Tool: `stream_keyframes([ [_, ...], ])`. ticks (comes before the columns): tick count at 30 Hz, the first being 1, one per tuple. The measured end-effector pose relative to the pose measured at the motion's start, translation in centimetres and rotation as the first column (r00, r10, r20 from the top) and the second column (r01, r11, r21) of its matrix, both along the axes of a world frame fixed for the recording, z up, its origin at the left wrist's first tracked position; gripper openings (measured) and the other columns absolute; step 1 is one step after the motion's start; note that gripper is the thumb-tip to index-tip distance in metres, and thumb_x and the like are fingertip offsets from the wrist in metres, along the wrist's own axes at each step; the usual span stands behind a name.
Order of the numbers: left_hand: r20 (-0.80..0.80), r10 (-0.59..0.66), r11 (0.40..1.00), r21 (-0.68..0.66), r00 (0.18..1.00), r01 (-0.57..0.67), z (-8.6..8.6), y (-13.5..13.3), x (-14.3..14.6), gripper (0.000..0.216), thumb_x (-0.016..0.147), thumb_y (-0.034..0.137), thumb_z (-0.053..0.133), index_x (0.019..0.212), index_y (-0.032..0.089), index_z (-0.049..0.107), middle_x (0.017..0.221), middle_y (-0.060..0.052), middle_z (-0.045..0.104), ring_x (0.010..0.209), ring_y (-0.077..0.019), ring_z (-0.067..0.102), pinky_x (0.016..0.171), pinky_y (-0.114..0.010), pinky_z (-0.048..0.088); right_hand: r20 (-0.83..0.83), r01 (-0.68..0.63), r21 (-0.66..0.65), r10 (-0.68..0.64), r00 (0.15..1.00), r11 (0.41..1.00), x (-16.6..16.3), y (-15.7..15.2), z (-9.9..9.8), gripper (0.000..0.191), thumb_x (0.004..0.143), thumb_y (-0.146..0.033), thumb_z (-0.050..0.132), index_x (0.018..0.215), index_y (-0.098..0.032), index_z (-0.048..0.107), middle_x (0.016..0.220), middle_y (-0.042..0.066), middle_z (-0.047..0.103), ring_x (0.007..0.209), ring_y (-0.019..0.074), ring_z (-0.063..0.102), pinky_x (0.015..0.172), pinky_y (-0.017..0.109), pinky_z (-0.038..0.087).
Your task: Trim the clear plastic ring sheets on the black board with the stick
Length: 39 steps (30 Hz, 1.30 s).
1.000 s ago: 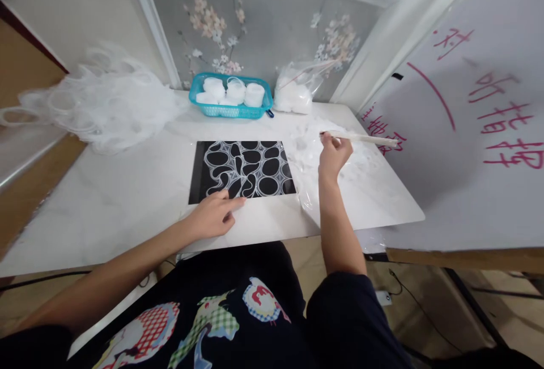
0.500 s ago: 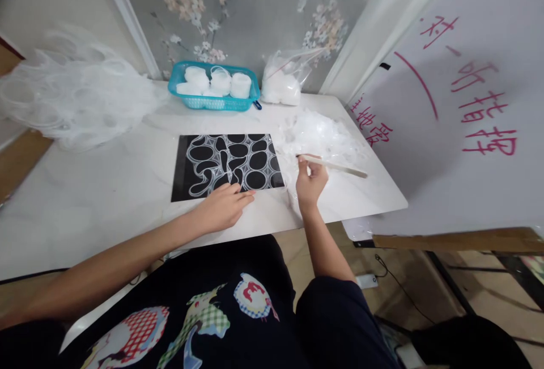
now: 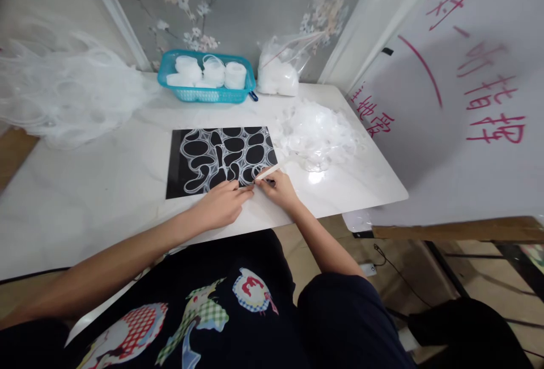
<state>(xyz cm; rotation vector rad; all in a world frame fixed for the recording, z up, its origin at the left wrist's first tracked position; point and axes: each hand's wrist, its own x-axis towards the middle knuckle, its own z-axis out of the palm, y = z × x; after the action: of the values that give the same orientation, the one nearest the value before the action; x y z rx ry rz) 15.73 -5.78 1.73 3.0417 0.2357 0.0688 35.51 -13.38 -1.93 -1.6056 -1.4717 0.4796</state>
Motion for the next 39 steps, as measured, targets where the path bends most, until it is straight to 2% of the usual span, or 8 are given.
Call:
stream_keyframes([
  [9,-0.013,0.005,1.0,-0.006,1.0,-0.006,0.0,0.0,0.0,0.03,0.089,0.008,0.05,0.115,0.011,0.064,0.134,-0.008,0.063,0.102,-0.0244,0.059,0.084,-0.037,0.043,0.054,-0.017,0.015,0.016,0.998,1.0,-0.2,-0.1,0.4,0.011,0.085,-0.028,0.064,0.082,-0.022,0.072,0.089,0.006,0.074,0.09,0.023,0.068,0.081,0.036,0.054],
  [13,-0.04,0.015,0.998,-0.056,0.999,-0.017,0.4,-0.1,0.2,0.028,0.088,0.01,0.052,0.113,0.011,0.064,0.129,-0.011,0.065,0.102,-0.0248,0.059,0.083,-0.037,0.044,0.113,-0.038,0.033,0.034,0.993,0.999,-0.2,-0.2,0.4,0.011,0.087,-0.027,0.063,0.083,-0.022,0.072,0.087,0.006,0.075,0.094,0.0248,0.069,0.084,0.039,0.056],
  [17,-0.049,0.049,0.991,-0.126,0.998,-0.055,1.0,0.0,0.4,0.028,0.085,0.011,0.057,0.111,0.011,0.064,0.111,-0.011,0.07,0.1,-0.0258,0.059,0.081,-0.036,0.044,0.21,-0.058,0.066,0.043,0.977,0.996,-0.4,-0.6,-0.1,0.013,0.09,-0.024,0.059,0.088,-0.023,0.072,0.097,0.007,0.078,0.111,0.0282,0.067,0.092,0.044,0.056],
  [21,-0.05,0.08,0.986,-0.141,0.996,-0.086,1.1,0.0,0.4,0.029,0.084,0.013,0.059,0.112,0.011,0.064,0.095,-0.011,0.069,0.098,-0.0267,0.059,0.079,-0.035,0.044,0.37,-0.141,0.161,0.073,0.926,0.977,-0.7,-0.9,-0.7,0.021,0.09,-0.015,0.054,0.095,-0.024,0.072,0.094,0.006,0.079,0.105,0.026,0.07,0.09,0.044,0.059],
  [24,-0.027,0.071,0.989,-0.127,0.997,-0.074,0.5,-0.1,0.3,0.029,0.087,0.014,0.056,0.115,0.011,0.063,0.102,-0.012,0.07,0.1,-0.0268,0.059,0.083,-0.037,0.044,0.443,-0.194,0.238,0.072,0.894,0.952,-0.8,-0.9,-1.0,0.024,0.09,-0.011,0.053,0.099,-0.023,0.071,0.093,0.006,0.078,0.097,0.0238,0.072,0.085,0.041,0.061],
  [29,0.001,0.048,0.994,-0.103,0.999,-0.048,-0.4,-0.4,0.0,0.036,0.09,0.014,0.052,0.124,0.009,0.059,0.122,-0.012,0.067,0.106,-0.0282,0.057,0.088,-0.039,0.043,0.478,-0.17,0.261,0.026,0.878,0.95,-0.9,-0.8,-1.2,0.022,0.091,-0.011,0.052,0.1,-0.022,0.069,0.09,0.007,0.077,0.089,0.0219,0.072,0.08,0.039,0.062],
  [35,0.008,0.081,0.986,-0.145,0.997,-0.079,0.0,-0.3,0.3,0.038,0.088,0.017,0.055,0.125,0.009,0.06,0.115,-0.013,0.07,0.105,-0.0283,0.057,0.085,-0.038,0.044,0.445,-0.151,0.203,0.046,0.894,0.968,-0.7,-0.8,-1.1,0.024,0.093,-0.012,0.049,0.1,-0.022,0.07,0.094,0.007,0.077,0.091,0.0214,0.072,0.082,0.039,0.061],
  [39,0.032,0.077,0.989,-0.127,0.996,-0.073,-0.2,-0.6,0.3,0.037,0.087,0.016,0.054,0.122,0.008,0.06,0.12,-0.014,0.068,0.105,-0.0283,0.056,0.086,-0.04,0.044,0.412,-0.156,0.185,0.067,0.909,0.97,-0.7,-0.8,-1.0,0.025,0.093,-0.013,0.047,0.098,-0.022,0.07,0.095,0.008,0.077,0.092,0.0214,0.071,0.082,0.039,0.06],
])
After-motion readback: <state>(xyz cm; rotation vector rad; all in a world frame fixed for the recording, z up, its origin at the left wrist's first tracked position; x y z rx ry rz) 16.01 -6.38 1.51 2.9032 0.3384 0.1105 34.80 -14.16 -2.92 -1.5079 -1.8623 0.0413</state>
